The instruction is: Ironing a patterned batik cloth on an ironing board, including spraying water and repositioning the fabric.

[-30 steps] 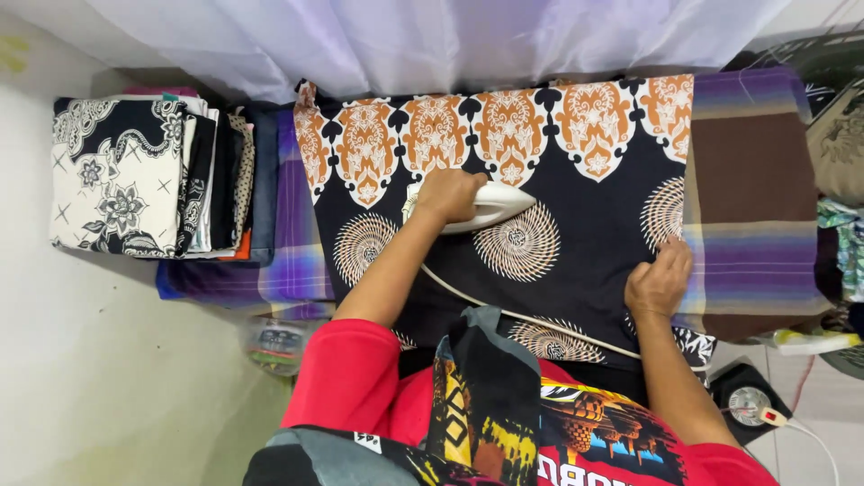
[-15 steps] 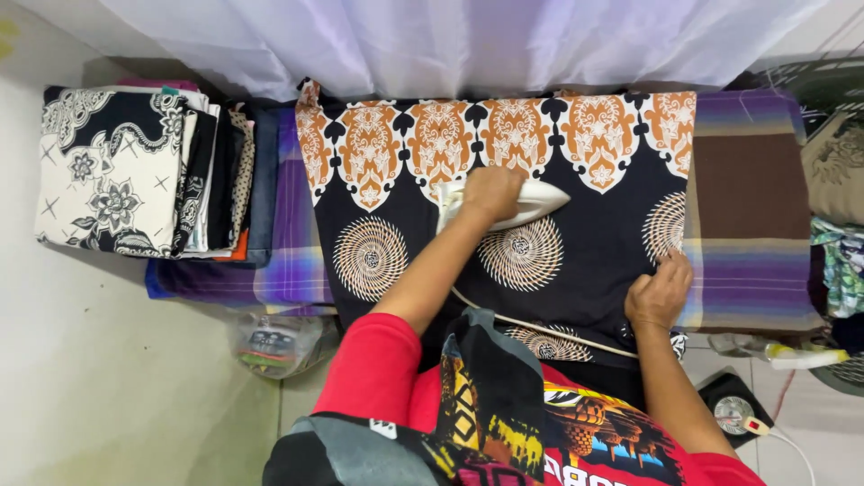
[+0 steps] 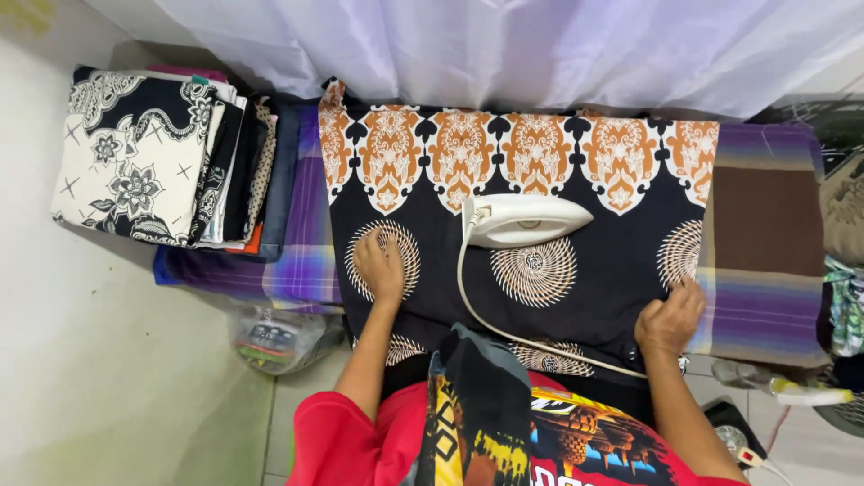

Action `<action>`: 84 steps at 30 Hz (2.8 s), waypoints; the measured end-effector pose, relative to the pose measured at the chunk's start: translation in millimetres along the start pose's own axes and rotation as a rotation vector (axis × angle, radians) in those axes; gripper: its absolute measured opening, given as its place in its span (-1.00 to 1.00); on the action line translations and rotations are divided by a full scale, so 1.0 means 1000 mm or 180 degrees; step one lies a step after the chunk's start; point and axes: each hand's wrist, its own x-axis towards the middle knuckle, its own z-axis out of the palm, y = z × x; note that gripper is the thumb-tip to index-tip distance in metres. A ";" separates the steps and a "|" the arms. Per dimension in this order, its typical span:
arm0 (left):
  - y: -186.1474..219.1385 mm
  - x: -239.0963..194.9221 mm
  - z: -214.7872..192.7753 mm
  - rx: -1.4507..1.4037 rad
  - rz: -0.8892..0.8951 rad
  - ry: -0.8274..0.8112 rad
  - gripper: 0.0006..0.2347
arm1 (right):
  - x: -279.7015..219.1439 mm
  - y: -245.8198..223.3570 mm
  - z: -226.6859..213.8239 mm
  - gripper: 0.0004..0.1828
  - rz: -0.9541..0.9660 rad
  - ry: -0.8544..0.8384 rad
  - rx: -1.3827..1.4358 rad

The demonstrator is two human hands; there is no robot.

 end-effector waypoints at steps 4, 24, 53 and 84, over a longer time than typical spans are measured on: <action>-0.064 -0.008 0.030 0.2380 0.0939 0.0337 -0.43 | 0.003 -0.008 -0.001 -0.75 -0.0009 -0.0015 0.0024; -0.083 0.008 0.036 0.3254 0.0743 -0.0337 -0.17 | 0.041 -0.040 -0.023 -0.34 0.0585 -0.1278 -0.0367; -0.065 0.003 0.027 0.2845 0.0806 -0.0153 -0.19 | 0.029 -0.034 -0.022 -0.44 0.0376 -0.1053 -0.0178; -0.088 -0.013 0.027 0.2267 0.1206 0.0545 -0.25 | 0.137 -0.266 0.084 -0.74 0.2900 -0.2207 0.2607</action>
